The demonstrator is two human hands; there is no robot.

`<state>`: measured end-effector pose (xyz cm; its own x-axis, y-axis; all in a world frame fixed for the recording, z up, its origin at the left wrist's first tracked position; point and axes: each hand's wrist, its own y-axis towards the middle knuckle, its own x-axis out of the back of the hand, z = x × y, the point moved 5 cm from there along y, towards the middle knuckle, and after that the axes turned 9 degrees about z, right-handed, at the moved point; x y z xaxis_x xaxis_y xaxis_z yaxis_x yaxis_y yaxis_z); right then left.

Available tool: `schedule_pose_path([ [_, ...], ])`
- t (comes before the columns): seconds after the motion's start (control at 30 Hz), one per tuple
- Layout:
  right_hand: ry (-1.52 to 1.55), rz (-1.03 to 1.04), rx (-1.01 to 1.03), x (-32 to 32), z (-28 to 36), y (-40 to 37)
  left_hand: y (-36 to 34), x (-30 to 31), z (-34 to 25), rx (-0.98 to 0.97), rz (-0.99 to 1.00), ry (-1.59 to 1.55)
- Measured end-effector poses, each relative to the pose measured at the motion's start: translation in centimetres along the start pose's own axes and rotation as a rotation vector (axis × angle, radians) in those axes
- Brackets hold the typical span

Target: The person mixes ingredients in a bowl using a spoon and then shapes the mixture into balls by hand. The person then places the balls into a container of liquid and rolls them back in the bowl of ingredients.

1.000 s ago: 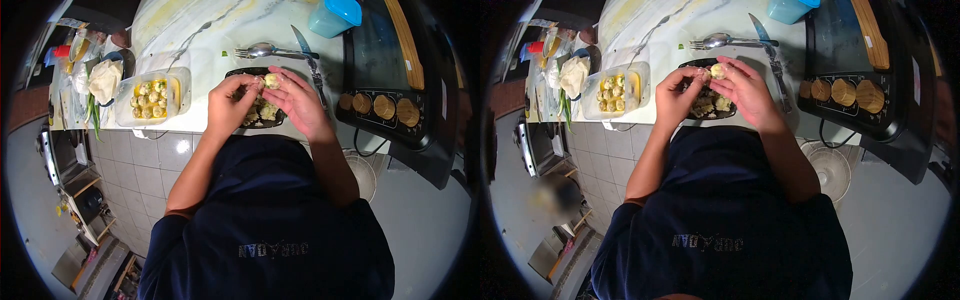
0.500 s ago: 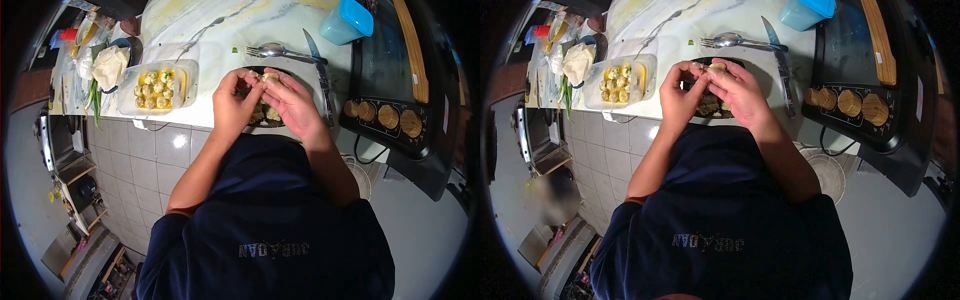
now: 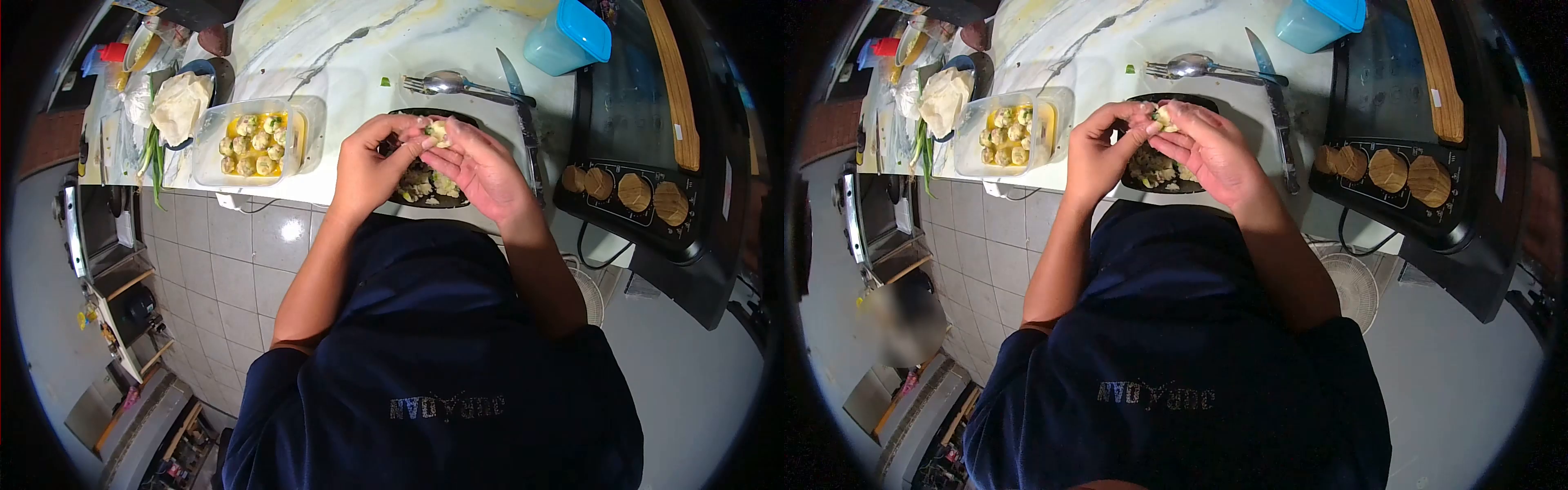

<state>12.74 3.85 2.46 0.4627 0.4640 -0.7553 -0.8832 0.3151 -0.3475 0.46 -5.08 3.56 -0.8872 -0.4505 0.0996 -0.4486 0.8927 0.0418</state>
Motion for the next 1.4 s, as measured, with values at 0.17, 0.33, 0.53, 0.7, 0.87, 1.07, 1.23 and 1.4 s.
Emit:
schedule_pose_path([
  [0.17,0.057,0.016,-0.033,0.3,-0.4,0.1,-0.2,0.0,0.9,0.086,0.049,-0.069],
  [0.33,-0.008,0.010,-0.054,0.1,0.0,0.0,-0.1,-0.1,0.6,0.035,0.071,-0.021],
  [0.53,-0.073,0.091,-0.131,0.4,0.0,0.1,0.6,0.1,0.5,-0.022,0.267,-0.107],
  [0.7,-0.196,0.033,-0.148,0.4,0.1,0.2,0.5,-0.6,0.9,0.097,0.265,-0.065],
  [0.87,-0.032,0.004,-0.091,0.6,-1.2,0.4,0.1,-0.6,0.2,-0.134,0.080,0.155],
  [1.07,-0.184,0.042,-0.171,0.2,-0.3,0.3,0.4,-0.1,-0.9,-0.150,0.200,0.132],
  [1.23,-0.233,-0.031,-0.202,-0.2,-0.7,0.5,0.5,-0.1,0.0,0.113,0.223,0.237],
  [1.4,-0.240,0.023,-0.151,0.0,-0.6,0.5,0.2,-0.3,-0.8,-0.014,0.129,0.240],
])
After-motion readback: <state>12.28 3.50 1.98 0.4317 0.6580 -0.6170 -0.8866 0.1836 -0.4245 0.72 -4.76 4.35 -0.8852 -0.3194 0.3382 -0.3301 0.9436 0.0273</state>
